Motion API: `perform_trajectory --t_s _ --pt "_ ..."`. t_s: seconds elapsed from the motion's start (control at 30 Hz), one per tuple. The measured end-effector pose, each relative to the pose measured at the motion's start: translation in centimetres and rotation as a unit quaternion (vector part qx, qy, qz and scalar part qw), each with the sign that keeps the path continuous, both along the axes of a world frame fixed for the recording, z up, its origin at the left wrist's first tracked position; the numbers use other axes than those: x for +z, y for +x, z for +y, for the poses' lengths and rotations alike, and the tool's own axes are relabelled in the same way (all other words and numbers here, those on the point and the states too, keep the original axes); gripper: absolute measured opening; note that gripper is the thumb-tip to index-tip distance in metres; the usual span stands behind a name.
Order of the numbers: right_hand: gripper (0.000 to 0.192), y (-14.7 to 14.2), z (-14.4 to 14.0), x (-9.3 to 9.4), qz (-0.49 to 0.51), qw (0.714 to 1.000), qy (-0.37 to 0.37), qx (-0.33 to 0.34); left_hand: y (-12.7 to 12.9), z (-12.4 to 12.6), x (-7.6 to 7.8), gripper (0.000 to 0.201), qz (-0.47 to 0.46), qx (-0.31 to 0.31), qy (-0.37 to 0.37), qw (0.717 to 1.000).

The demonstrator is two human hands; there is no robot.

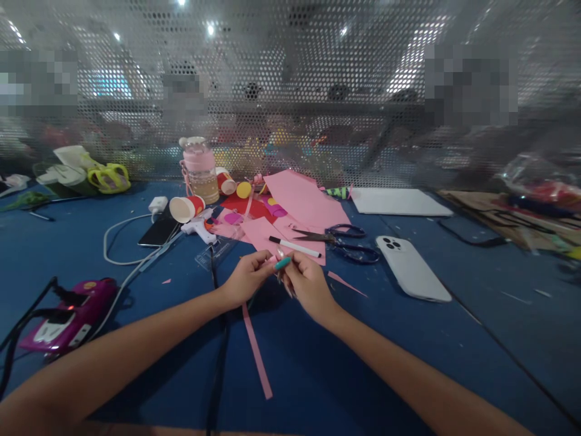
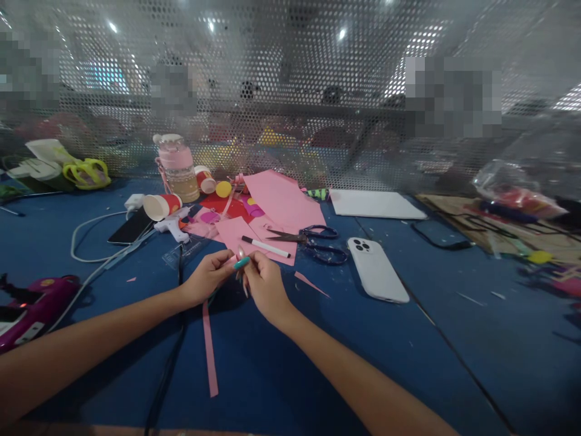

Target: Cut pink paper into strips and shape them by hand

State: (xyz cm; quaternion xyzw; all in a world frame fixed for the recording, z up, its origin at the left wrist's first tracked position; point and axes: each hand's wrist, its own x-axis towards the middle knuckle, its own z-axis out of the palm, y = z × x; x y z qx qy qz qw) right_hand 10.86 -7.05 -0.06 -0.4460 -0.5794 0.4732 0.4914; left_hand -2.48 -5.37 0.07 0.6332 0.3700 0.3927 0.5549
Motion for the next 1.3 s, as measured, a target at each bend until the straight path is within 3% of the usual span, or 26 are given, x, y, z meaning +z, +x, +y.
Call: perform_trajectory --t_s 0.17,0.3,0.43,0.6,0.77,1.1,1.2,1.3 --pt "0.032 0.2 -0.1 0.4 -0.031 0.999 0.029 -0.003 0.1 -0.1 0.5 0.042 -0.014 -0.015 -0.007 1.0" --pt "0.032 0.3 -0.3 0.8 -0.063 0.997 0.053 0.002 0.1 -0.3 0.8 0.05 -0.014 0.008 -0.011 1.0" --pt "0.031 0.3 -0.4 1.0 -0.083 0.994 0.072 0.009 0.1 -0.4 0.7 0.046 0.033 0.013 -0.008 0.999" --pt "0.031 0.4 -0.3 1.0 -0.117 0.987 0.109 0.001 0.0 -0.3 0.3 0.037 0.076 0.019 0.068 0.995" --pt "0.031 0.0 -0.2 0.6 -0.076 0.995 0.06 0.02 0.0 -0.3 0.2 0.03 0.118 0.041 0.09 0.988" --pt "0.032 -0.7 -0.8 0.6 -0.015 1.0 -0.011 -0.014 -0.2 -0.9 1.0 0.02 0.182 0.065 0.179 0.965" --pt "0.029 -0.6 -0.9 0.8 -0.02 0.999 -0.004 -0.025 -0.2 -0.8 0.7 0.021 0.19 0.064 0.167 0.965" --pt "0.026 -0.5 -0.9 0.8 -0.027 0.999 0.016 -0.024 0.0 -0.6 0.2 0.031 0.17 0.05 0.105 0.979"
